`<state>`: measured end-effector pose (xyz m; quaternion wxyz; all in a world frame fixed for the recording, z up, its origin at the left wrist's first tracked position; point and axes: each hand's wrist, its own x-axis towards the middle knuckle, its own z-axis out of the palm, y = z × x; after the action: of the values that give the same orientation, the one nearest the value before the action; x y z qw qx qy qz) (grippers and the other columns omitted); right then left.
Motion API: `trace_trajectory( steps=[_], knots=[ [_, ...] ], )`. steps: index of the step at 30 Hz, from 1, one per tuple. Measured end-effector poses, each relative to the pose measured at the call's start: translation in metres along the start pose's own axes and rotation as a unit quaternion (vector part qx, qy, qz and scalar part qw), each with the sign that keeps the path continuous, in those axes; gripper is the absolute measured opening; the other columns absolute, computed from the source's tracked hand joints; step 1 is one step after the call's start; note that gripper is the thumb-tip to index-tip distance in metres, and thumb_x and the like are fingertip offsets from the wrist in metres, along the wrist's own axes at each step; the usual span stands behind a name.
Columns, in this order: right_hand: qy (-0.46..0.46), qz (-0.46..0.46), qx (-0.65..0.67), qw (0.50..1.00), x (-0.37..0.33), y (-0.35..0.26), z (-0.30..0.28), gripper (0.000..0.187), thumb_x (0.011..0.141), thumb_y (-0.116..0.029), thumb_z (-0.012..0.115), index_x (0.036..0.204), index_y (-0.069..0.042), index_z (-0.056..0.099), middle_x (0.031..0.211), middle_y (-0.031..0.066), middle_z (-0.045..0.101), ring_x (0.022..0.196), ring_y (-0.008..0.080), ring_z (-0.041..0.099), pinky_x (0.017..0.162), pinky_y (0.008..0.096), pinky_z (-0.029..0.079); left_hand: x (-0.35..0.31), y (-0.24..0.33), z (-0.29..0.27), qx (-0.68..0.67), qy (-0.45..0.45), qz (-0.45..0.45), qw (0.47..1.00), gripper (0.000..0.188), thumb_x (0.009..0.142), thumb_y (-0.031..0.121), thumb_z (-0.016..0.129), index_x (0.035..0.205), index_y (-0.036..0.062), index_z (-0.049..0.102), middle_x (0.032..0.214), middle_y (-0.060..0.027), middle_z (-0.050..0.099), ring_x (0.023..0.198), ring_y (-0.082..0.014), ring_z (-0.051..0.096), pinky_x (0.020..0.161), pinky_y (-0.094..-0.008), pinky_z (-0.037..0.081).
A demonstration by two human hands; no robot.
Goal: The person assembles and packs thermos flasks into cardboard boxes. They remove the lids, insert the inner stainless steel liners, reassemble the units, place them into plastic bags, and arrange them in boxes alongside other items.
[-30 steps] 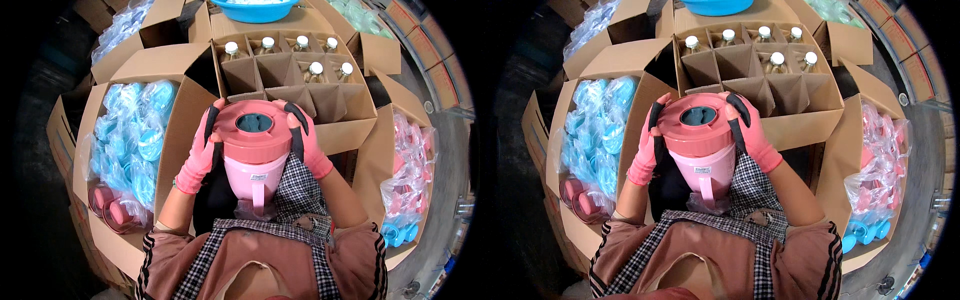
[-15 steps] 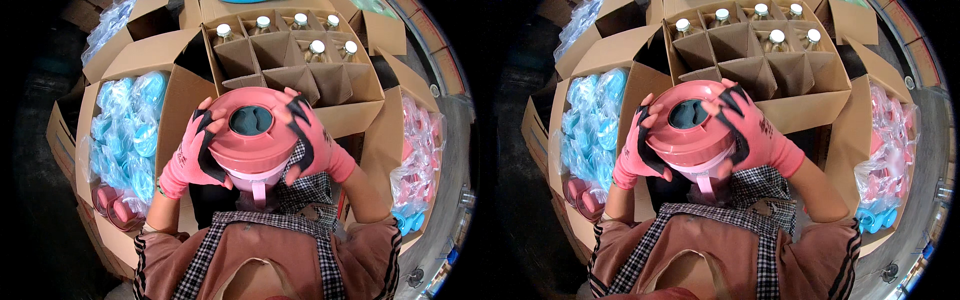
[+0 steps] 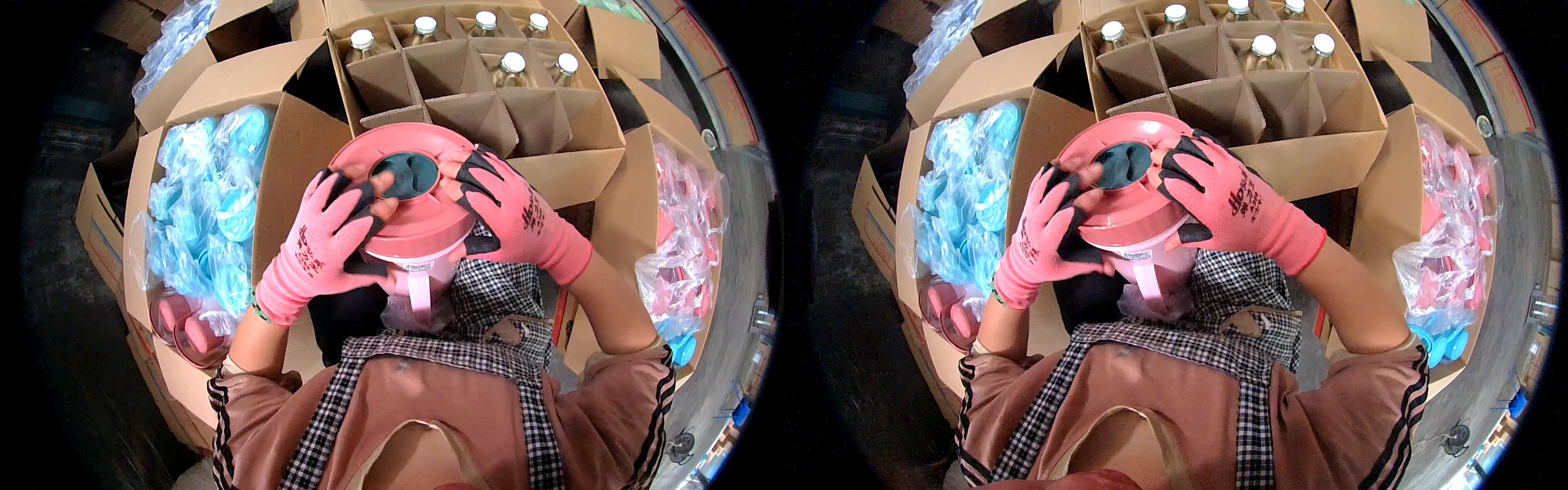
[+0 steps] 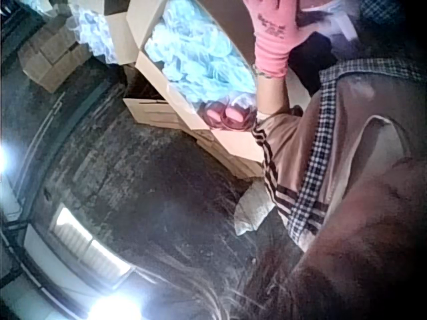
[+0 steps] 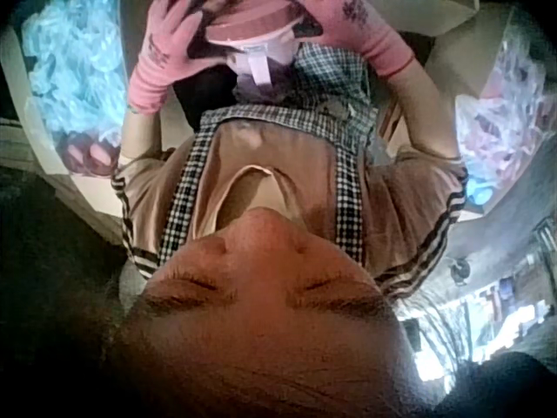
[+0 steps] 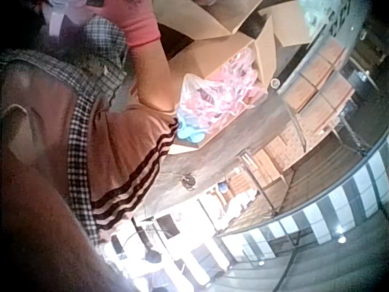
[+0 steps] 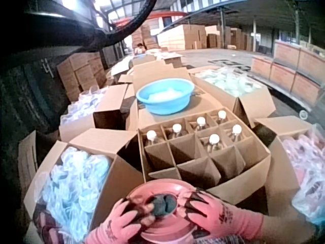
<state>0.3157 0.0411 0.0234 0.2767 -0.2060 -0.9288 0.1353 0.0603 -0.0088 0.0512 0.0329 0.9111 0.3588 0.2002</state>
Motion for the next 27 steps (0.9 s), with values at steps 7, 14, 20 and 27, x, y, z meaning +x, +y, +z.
trace_trajectory(
  steps=[7, 14, 20, 27],
  knots=[
    [-0.013, -0.019, -0.033, 0.999, 0.000, -0.004, 0.001, 0.057, 0.057, -0.035, 0.071, 0.099, -0.002, 0.050, 0.100, 0.0149, 0.049, 0.099, 0.0338, 0.047, 0.092, 0.0472, 0.036, -0.008, -0.006, 0.010, 0.009, 0.068, 0.040, 0.997, 0.059, 0.055, 0.035, 0.074, 0.097, 0.0014, 0.052, 0.103, -0.0153, 0.050, 0.095, -0.0351, 0.050, 0.088, -0.0467, 0.038],
    [-0.022, -0.062, -0.013, 0.998, -0.001, 0.050, -0.002, 0.068, 0.059, -0.031, 0.071, 0.114, -0.002, 0.045, 0.117, 0.0172, 0.044, 0.109, 0.0355, 0.043, 0.095, 0.0422, 0.035, -0.009, 0.018, 0.003, 0.058, -0.031, -0.053, 0.996, 0.066, 0.052, 0.034, 0.076, 0.105, 0.0025, 0.052, 0.109, -0.0186, 0.046, 0.104, -0.0405, 0.043, 0.093, -0.0539, 0.030],
    [-0.016, -0.094, -0.033, 0.995, -0.008, 0.064, 0.020, 0.061, 0.060, -0.029, 0.071, 0.109, -0.001, 0.047, 0.115, 0.0168, 0.045, 0.111, 0.0346, 0.043, 0.095, 0.0420, 0.036, 0.002, 0.018, 0.010, 0.068, 0.027, -0.001, 0.997, 0.059, 0.054, 0.033, 0.075, 0.097, -0.0008, 0.054, 0.096, -0.0154, 0.051, 0.087, -0.0343, 0.052, 0.082, -0.0437, 0.042],
    [-0.002, -0.120, 0.024, 0.993, 0.000, 0.042, 0.015, 0.053, 0.062, -0.033, 0.070, 0.100, 0.000, 0.051, 0.107, 0.0182, 0.048, 0.105, 0.0371, 0.046, 0.090, 0.0440, 0.039, -0.003, 0.025, 0.010, 0.079, 0.004, -0.051, 0.996, 0.057, 0.056, 0.033, 0.072, 0.100, 0.0017, 0.054, 0.101, -0.0141, 0.050, 0.097, -0.0332, 0.048, 0.088, -0.0498, 0.035]
  ],
)
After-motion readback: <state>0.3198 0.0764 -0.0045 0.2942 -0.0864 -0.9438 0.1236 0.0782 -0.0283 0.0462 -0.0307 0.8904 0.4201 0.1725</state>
